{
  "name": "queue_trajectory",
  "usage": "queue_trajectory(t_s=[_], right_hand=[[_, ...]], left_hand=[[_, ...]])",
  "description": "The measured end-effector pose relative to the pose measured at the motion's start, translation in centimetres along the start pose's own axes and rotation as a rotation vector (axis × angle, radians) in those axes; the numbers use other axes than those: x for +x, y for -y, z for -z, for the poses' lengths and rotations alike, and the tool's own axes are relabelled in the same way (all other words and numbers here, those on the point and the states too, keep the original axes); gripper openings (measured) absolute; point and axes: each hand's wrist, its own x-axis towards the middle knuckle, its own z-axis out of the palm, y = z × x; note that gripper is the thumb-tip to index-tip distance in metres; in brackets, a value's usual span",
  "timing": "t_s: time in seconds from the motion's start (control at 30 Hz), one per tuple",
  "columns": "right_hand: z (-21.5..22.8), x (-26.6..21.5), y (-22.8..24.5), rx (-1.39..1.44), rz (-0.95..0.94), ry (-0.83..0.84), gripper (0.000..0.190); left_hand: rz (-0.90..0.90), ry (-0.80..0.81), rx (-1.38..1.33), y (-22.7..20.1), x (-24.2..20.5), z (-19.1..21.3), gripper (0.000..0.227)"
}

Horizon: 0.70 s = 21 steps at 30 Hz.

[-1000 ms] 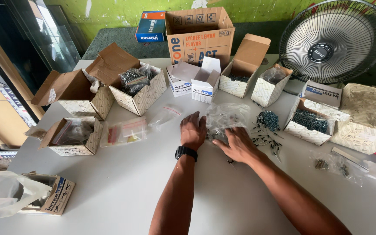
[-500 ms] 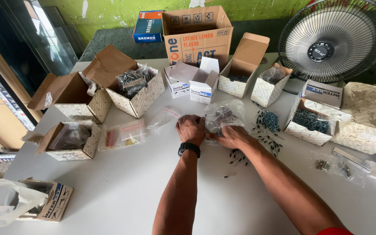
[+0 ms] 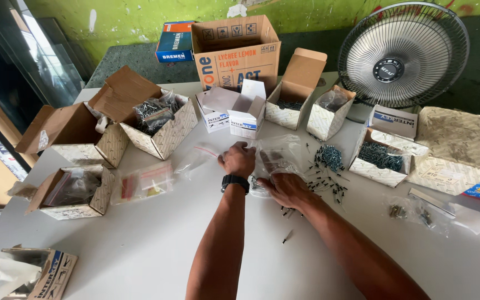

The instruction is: The person opens a plastic bag containing small metal fasteners and pours them onto a white table. They then use their hands to sort the fasteners into separate piles on the table surface.

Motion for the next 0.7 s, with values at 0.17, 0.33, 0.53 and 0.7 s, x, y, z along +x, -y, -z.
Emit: queue_trajectory(t_s=[0.17,0.33,0.53,0.7], right_hand=[[-1.7,1.1,-2.3,0.019,-0.02,0.07,0.093],[-4.5,2.2,-5.2,-0.19,0.079,0.014,0.099],[-4.2,0.3,-5.4,-0.179,0.215,-0.099,0.09],[-1.4,-1.8,-3.4,-0.015,0.306,-0.209,0.06]], left_hand=[[-0.034,-0.04,-0.485,-0.3,-0.1,0.8,0.034],[-0.176,-0.058,-1.157,-3.9,-2.8,3.1,0.013],[-0.328,-0.059,-1.205,-6.6,-4.8,5.9,0.01],[-0.55,-0.107,-1.118,-7.4,-6.0,6.8,0.008]])
